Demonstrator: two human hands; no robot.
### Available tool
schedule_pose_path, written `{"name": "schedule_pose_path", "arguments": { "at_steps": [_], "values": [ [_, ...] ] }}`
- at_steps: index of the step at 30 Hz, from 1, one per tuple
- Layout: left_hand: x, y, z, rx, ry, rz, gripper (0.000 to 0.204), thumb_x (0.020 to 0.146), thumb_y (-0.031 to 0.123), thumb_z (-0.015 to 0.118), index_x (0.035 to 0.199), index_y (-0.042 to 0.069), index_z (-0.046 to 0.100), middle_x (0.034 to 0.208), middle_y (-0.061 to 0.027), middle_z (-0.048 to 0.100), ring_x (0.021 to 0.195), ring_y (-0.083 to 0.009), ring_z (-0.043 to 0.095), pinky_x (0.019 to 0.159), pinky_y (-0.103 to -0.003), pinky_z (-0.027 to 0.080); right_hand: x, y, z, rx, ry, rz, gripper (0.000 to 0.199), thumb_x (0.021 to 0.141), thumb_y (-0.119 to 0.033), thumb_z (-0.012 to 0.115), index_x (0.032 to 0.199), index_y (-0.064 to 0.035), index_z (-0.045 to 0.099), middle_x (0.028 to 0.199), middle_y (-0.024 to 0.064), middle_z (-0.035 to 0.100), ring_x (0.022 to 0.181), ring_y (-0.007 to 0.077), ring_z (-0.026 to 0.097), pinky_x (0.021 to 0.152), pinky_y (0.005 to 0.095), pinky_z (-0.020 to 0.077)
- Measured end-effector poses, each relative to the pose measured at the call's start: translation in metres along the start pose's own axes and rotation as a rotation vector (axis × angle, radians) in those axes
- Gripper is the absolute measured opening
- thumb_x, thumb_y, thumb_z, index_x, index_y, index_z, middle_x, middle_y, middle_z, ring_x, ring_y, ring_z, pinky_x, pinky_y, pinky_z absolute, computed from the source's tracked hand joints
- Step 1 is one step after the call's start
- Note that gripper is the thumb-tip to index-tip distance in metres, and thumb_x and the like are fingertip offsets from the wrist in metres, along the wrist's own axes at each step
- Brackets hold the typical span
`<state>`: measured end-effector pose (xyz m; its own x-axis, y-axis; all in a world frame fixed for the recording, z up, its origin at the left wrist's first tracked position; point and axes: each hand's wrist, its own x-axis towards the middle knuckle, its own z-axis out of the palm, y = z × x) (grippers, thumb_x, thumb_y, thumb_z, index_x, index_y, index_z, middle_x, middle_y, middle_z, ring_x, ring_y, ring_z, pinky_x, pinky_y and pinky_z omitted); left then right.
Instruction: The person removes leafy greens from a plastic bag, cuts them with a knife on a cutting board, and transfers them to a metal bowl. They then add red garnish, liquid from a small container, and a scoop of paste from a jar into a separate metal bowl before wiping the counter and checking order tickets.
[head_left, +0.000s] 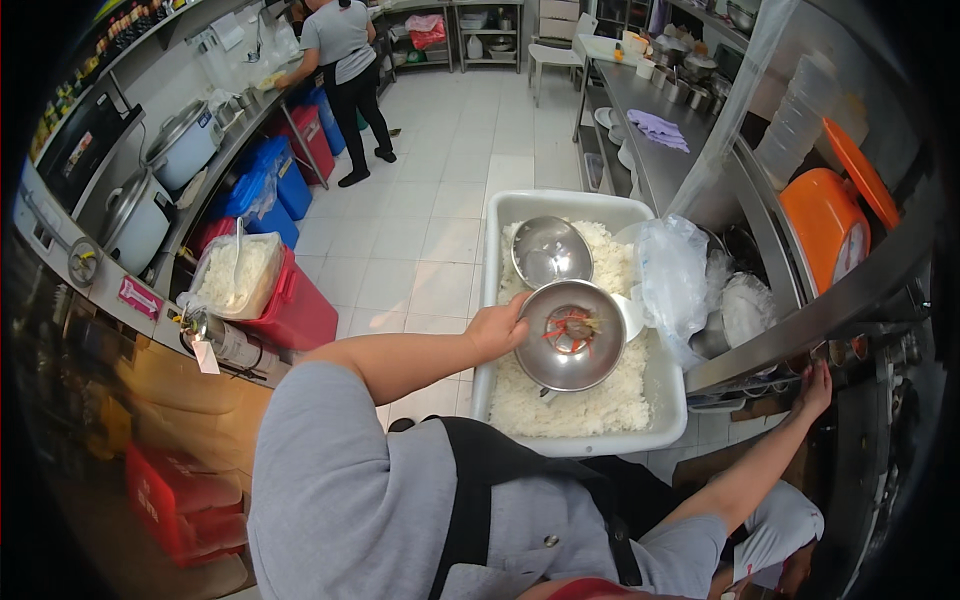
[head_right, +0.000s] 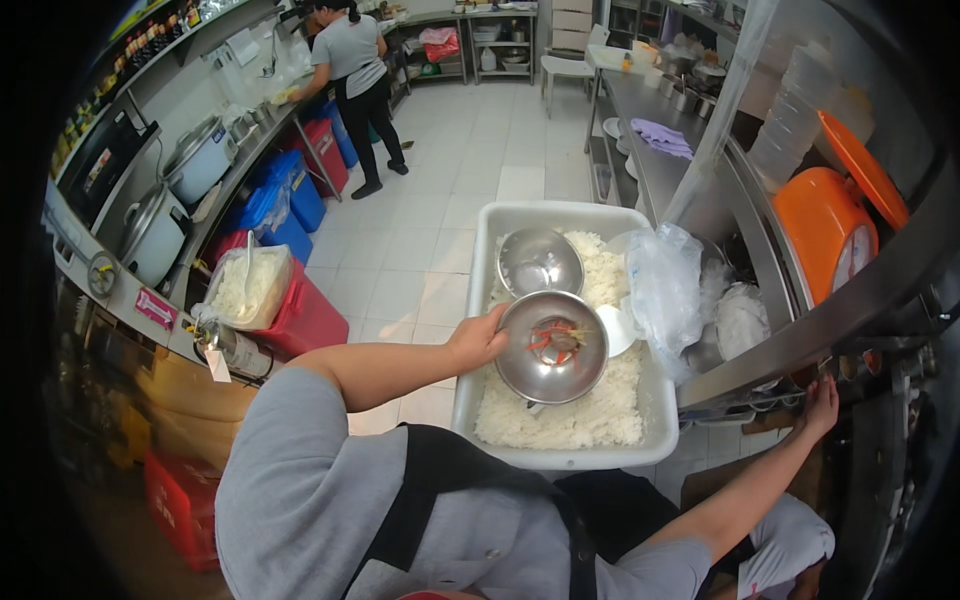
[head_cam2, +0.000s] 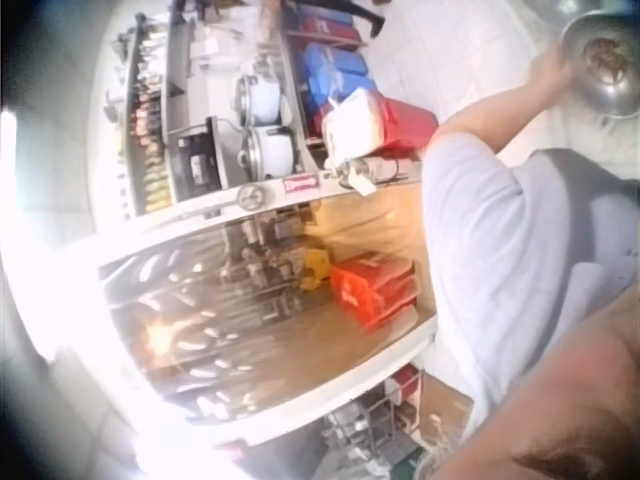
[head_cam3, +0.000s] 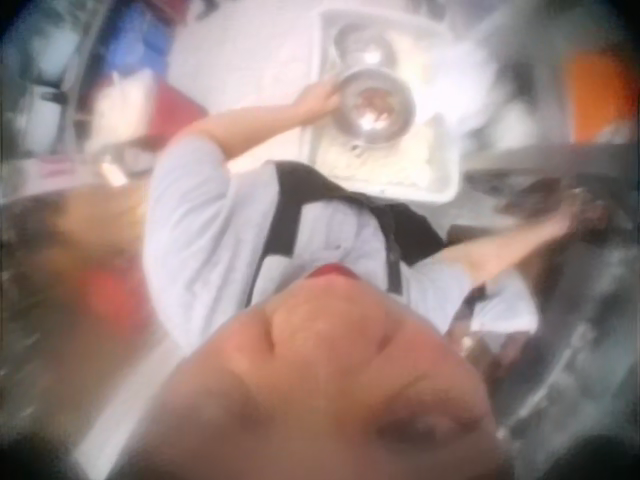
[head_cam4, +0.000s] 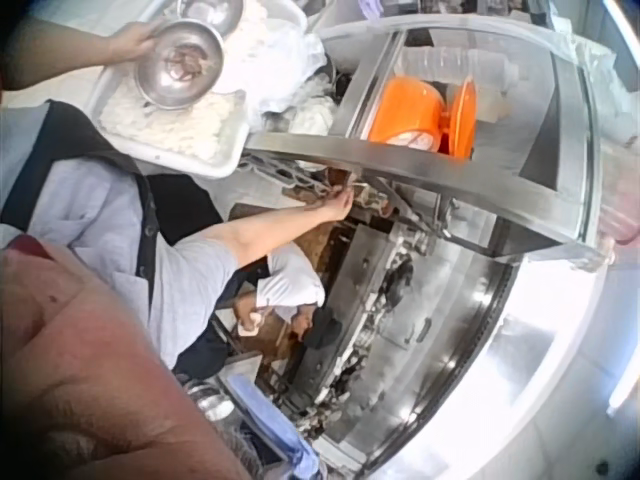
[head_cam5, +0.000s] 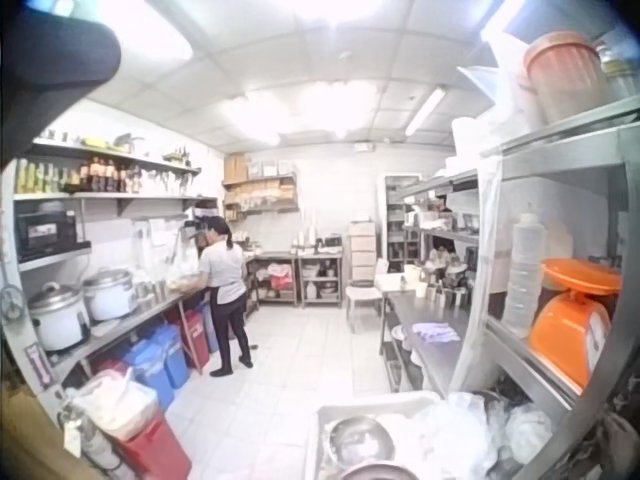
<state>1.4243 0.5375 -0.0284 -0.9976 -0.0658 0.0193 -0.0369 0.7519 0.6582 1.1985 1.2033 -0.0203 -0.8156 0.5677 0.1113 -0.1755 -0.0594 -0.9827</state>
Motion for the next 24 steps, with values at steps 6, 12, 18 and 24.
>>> {"name": "schedule_pose_path", "arguments": {
  "at_steps": [6, 12, 18, 24],
  "values": [
    [0.008, 0.007, -0.023, -0.556, -0.150, -0.093, 0.049, 0.083, 0.015, 0.044, 0.130, 0.002, 0.038, 0.075, -0.0157, 0.062, 0.050, -0.0234, 0.060, 0.050, -0.037, 0.050, -0.212, -0.073, 0.006, 0.162, -0.044, 0.031, 0.032, 0.088, -0.011, 0.065, 0.117, 0.0011, 0.057, 0.098, 0.0101, 0.065, 0.080, 0.0131, 0.061, 0.069, 0.0197, 0.0522],
    [-0.002, 0.002, -0.104, -0.644, -0.229, 0.042, 0.042, 0.082, 0.013, 0.042, 0.120, -0.004, 0.044, 0.071, -0.0149, 0.061, 0.046, -0.0184, 0.057, 0.046, -0.032, 0.048, -0.427, -0.169, 0.138, 0.043, -0.485, 0.079, 0.020, 0.085, -0.006, 0.064, 0.103, 0.0037, 0.061, 0.089, 0.0127, 0.066, 0.070, 0.0129, 0.061, 0.061, 0.0225, 0.0505],
    [-0.054, -0.052, -0.203, -0.366, -0.413, 0.033, 0.044, 0.081, 0.014, 0.041, 0.120, -0.004, 0.046, 0.069, -0.0148, 0.062, 0.047, -0.0190, 0.057, 0.052, -0.033, 0.049, -0.552, -0.193, 0.328, -0.469, -0.977, -0.107, 0.016, 0.080, -0.008, 0.067, 0.092, 0.0032, 0.068, 0.079, 0.0093, 0.068, 0.069, 0.0128, 0.062, 0.062, 0.0259, 0.0489],
    [-0.087, -0.127, -0.264, -0.349, -0.376, -0.104, 0.045, 0.080, 0.015, 0.040, 0.121, -0.005, 0.045, 0.069, -0.0143, 0.061, 0.049, -0.0188, 0.058, 0.054, -0.033, 0.049, -0.610, -0.152, 0.435, -0.725, -1.183, -0.312, 0.017, 0.080, -0.007, 0.065, 0.094, 0.0009, 0.069, 0.084, 0.0093, 0.068, 0.077, 0.0162, 0.062, 0.070, 0.0266, 0.0489]
  ]
}}
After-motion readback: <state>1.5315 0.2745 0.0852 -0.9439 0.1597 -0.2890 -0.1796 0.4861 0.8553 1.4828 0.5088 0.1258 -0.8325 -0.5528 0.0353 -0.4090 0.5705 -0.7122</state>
